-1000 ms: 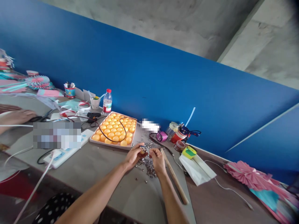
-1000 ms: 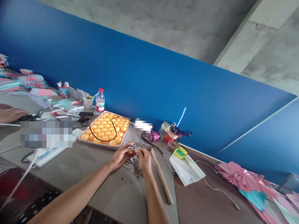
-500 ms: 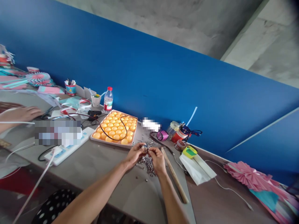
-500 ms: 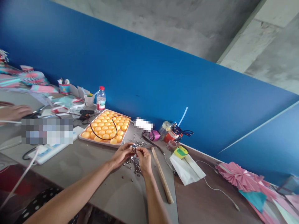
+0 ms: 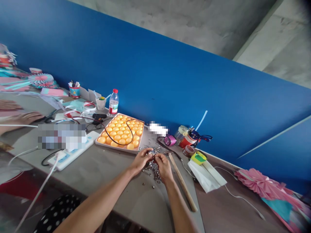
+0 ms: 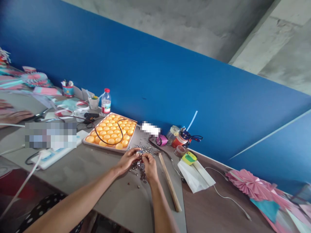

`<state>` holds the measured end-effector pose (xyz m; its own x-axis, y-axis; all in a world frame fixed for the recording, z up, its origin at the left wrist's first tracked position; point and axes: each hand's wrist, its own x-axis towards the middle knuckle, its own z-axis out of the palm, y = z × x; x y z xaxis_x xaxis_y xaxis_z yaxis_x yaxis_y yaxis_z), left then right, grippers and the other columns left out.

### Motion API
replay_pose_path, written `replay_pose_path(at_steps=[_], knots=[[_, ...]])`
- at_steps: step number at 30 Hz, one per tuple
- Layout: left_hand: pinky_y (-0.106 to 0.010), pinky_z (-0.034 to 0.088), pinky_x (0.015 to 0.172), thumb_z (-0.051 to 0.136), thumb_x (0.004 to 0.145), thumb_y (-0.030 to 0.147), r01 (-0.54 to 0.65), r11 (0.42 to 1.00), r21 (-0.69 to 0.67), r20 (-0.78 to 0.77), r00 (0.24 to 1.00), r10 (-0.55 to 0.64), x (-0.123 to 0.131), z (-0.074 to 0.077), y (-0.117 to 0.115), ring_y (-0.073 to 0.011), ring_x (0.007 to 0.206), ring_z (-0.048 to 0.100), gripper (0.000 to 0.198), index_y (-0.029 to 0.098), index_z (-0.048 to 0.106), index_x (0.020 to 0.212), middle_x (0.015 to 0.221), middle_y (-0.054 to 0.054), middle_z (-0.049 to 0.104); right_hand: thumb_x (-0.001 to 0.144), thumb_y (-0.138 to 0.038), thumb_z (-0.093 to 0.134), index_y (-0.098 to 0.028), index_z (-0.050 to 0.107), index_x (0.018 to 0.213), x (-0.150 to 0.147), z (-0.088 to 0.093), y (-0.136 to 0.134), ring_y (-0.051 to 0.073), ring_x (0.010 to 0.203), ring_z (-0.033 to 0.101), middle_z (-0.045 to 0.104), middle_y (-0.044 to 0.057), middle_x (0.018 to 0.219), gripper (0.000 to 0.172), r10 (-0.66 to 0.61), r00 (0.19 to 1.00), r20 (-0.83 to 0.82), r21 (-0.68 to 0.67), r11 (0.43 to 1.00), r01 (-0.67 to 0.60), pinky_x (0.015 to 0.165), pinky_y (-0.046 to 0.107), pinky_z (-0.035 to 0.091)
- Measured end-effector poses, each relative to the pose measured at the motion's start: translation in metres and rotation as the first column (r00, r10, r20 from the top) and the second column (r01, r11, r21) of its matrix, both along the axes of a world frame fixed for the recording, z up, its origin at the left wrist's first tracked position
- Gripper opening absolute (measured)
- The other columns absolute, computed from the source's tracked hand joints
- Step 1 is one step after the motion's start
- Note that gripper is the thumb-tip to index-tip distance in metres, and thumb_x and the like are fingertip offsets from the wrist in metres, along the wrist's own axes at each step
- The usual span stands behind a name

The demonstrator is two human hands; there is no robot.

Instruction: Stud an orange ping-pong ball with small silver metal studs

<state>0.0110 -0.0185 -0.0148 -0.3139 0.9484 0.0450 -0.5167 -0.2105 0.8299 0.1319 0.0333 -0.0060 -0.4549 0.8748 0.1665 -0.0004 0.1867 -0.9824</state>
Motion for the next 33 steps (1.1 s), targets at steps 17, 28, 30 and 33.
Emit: replay_pose_path(at_steps=[17,28,30,33], knots=[[-0.034,0.042,0.088,0.066,0.071,0.034,-0.059,0.998,0.036,-0.390,0.918,0.069,-0.006,0.004,-0.008,-0.0236,0.099,0.056,0.037,0.019,0.065,0.105,0.099,-0.006,0.066,0.070,-0.028,0.056,-0.020,0.054,0.071,-0.003,0.003,-0.003,0.014,0.061,0.052,0.056,-0.002,0.064,0.009,-0.099,0.993,0.060,0.026,0.995,0.098,0.062,0.026,0.042],[-0.033,0.048,0.073,0.077,0.061,0.034,0.086,0.996,-0.010,0.184,0.979,-0.082,-0.005,0.008,-0.002,-0.0181,0.071,0.064,0.042,0.016,0.062,0.097,0.076,-0.001,0.063,0.078,-0.038,0.050,-0.018,0.058,0.077,0.021,-0.001,0.024,0.016,0.066,0.053,0.058,0.003,0.069,0.021,-0.202,0.953,0.226,0.326,0.937,0.121,0.065,0.028,0.042],[-0.031,0.048,0.069,0.078,0.060,0.034,0.100,0.995,-0.006,0.217,0.971,-0.096,-0.007,0.009,-0.003,-0.0192,0.070,0.065,0.044,0.015,0.062,0.097,0.075,-0.001,0.063,0.076,-0.033,0.052,-0.017,0.062,0.081,0.024,-0.003,0.026,0.019,0.077,0.055,0.062,0.006,0.080,0.019,-0.247,0.900,0.360,0.473,0.880,0.052,0.072,0.031,0.042],[-0.030,0.047,0.066,0.078,0.061,0.033,0.104,0.995,0.006,0.234,0.967,-0.103,-0.008,0.009,-0.003,-0.0190,0.068,0.066,0.044,0.015,0.062,0.097,0.074,-0.002,0.064,0.072,-0.028,0.057,-0.018,0.065,0.092,0.024,-0.008,0.024,0.023,0.090,0.055,0.062,0.009,0.091,0.024,-0.273,0.777,0.567,0.560,0.819,-0.121,0.079,0.033,0.040]])
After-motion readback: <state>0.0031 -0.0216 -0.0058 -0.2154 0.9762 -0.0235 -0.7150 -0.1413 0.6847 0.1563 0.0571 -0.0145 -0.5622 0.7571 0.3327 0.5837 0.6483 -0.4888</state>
